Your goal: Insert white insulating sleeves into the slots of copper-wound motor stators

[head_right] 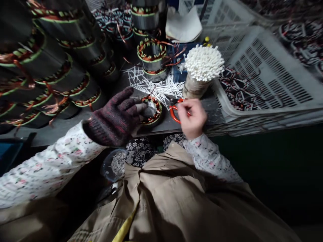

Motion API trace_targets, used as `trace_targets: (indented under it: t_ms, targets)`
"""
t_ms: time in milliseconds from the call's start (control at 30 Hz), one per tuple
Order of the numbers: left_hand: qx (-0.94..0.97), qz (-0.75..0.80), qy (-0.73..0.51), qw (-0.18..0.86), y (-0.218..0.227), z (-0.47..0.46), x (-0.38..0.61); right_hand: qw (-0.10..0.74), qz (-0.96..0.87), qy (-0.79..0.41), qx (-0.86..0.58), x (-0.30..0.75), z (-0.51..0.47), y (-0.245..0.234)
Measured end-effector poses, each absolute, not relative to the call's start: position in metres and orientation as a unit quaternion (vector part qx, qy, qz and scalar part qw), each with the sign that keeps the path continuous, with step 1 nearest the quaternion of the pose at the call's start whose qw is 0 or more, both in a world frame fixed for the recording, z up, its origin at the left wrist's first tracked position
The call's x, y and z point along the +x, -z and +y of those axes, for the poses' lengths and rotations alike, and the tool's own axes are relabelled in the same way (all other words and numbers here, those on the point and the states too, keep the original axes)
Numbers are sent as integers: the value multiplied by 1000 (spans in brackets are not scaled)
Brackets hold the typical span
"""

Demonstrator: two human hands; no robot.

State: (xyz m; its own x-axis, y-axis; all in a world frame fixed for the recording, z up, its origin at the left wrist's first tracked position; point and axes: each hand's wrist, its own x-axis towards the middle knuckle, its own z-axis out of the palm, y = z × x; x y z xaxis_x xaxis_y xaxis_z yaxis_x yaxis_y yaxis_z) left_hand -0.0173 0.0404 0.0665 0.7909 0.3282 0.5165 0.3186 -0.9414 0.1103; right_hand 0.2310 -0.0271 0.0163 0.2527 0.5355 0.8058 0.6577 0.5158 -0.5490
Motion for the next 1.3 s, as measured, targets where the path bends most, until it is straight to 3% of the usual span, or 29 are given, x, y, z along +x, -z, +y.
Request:
trace_targets:
  t_ms: [133, 333, 400, 600, 667, 800, 867, 1133, 1300]
  targets:
    - [975, 93, -203, 5, -50, 51, -16, 688, -493, 113, -521, 283, 10, -13]
    - [917, 195, -346, 22, -19, 27, -8, 583, -548, 198, -566, 304, 22, -26]
    - [891, 218, -398, 12, -12, 17, -3, 582, -558, 192, -559, 302, 16, -34]
    - [864, 261, -431, 20, -6, 8, 6, 715, -527, 127, -442, 267, -20, -65]
    - [870, 274, -408, 32, -6, 7, 5, 686, -574, 102, -435, 249, -41, -68]
    - [877, 296, -375, 40, -5, 5, 3, 506, -790, 23, -346, 225, -77, -44]
    - [877, 301, -373, 37, -4, 4, 2, 466, -827, -28, -313, 220, -87, -27]
    - [872, 311, -378, 2, -5, -1, 1, 439, -807, -95, -383, 218, -99, -17]
    - [872, 338, -354, 34, 1, 1, 3, 451, -755, -175, -442, 208, -81, -19]
